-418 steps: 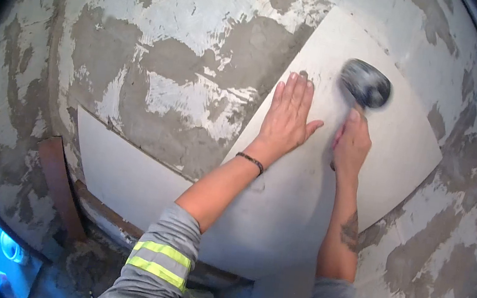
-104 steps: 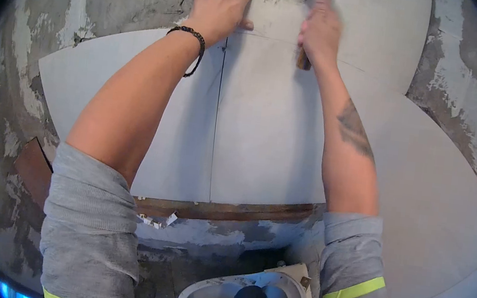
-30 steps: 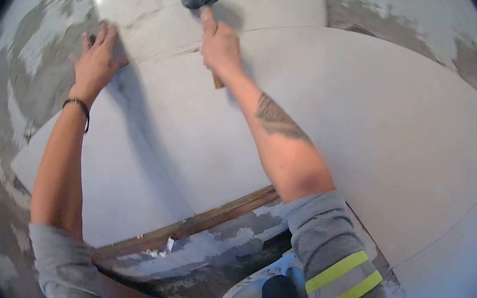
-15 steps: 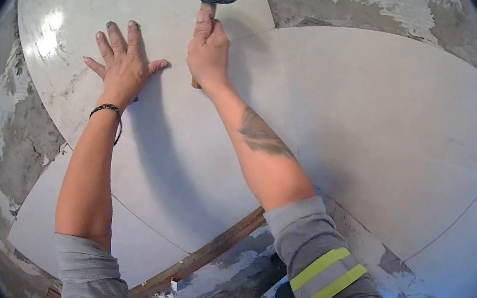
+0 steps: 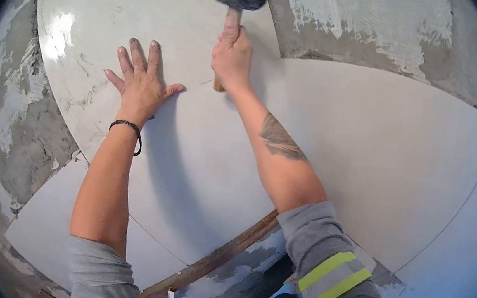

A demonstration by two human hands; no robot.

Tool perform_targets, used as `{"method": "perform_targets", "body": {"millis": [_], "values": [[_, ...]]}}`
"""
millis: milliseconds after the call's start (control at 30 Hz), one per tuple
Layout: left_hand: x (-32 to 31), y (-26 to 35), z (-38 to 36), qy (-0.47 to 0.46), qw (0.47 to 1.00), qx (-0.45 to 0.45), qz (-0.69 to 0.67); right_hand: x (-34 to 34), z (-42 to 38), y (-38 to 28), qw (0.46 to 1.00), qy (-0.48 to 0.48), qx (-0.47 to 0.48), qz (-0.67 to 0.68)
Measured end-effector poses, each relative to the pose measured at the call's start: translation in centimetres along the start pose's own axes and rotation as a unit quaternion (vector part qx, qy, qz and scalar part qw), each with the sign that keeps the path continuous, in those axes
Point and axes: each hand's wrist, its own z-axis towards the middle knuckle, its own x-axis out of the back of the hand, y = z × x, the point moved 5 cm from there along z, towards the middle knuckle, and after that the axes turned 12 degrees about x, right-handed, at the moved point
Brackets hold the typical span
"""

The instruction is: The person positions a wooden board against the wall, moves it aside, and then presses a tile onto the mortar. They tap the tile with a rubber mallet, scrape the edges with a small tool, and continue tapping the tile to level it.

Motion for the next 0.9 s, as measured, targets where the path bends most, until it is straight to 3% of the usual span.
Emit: {"method": "perform_targets", "body": {"millis": [67, 133, 167, 267, 300, 367, 500, 567, 667, 733, 800, 900], "values": [[-0.6, 0.2, -0.4, 0.016, 1.0, -0.012, -0.01, -2.2, 1.5, 1.3, 0.999, 0.033, 0.006, 0.03], [-0.2, 0.4, -0.5, -0.002, 1.0, -0.005, -0.014, -4.4, 3.1, 3.0, 0.991, -0.081, -0.014, -0.109], [0.0, 0.4, -0.4, -0.017, 1.0, 0.002, -0.017, -4.5, 4.3, 2.6, 0.989, -0.106, -0.002, -0.1], [0.0, 0.4, -0.4, -0.013, 1.0, -0.002, -0.025, -3.4, 3.4, -3.1, 0.991, -0.061, 0.061, -0.098], [0.0, 0.3, -0.4, -0.013, 1.0, 0.0, -0.026, -4.5, 3.8, -2.1, 0.991, -0.063, 0.062, -0.098], [0.2, 0.4, -0.5, -0.02, 1.0, 0.002, -0.02, -7.6, 4.5, 2.1, 0.992, -0.095, -0.021, -0.077], [0.3, 0.6, -0.4, -0.019, 1.0, 0.001, -0.021, -6.1, 5.2, -1.9, 0.989, -0.124, -0.009, -0.082], [-0.1, 0.3, -0.4, -0.006, 1.0, -0.002, -0.028, -5.6, 4.2, -4.4, 0.994, -0.028, 0.086, -0.06], [0.3, 0.5, -0.5, -0.001, 1.0, 0.003, -0.029, -8.7, 6.4, -0.7, 0.982, -0.102, 0.075, -0.142], [1.2, 0.3, -0.5, -0.032, 0.999, 0.005, -0.03, -9.1, 7.3, -2.1, 0.961, -0.116, 0.209, -0.135], [1.9, -2.5, -0.6, -0.032, 0.999, 0.013, -0.028, -9.0, 6.8, -4.7, 0.983, -0.084, 0.154, -0.049], [2.0, -6.3, -1.1, -0.006, 0.997, 0.041, -0.072, -11.9, 6.0, -6.4, 0.993, -0.051, 0.103, -0.02]]}}
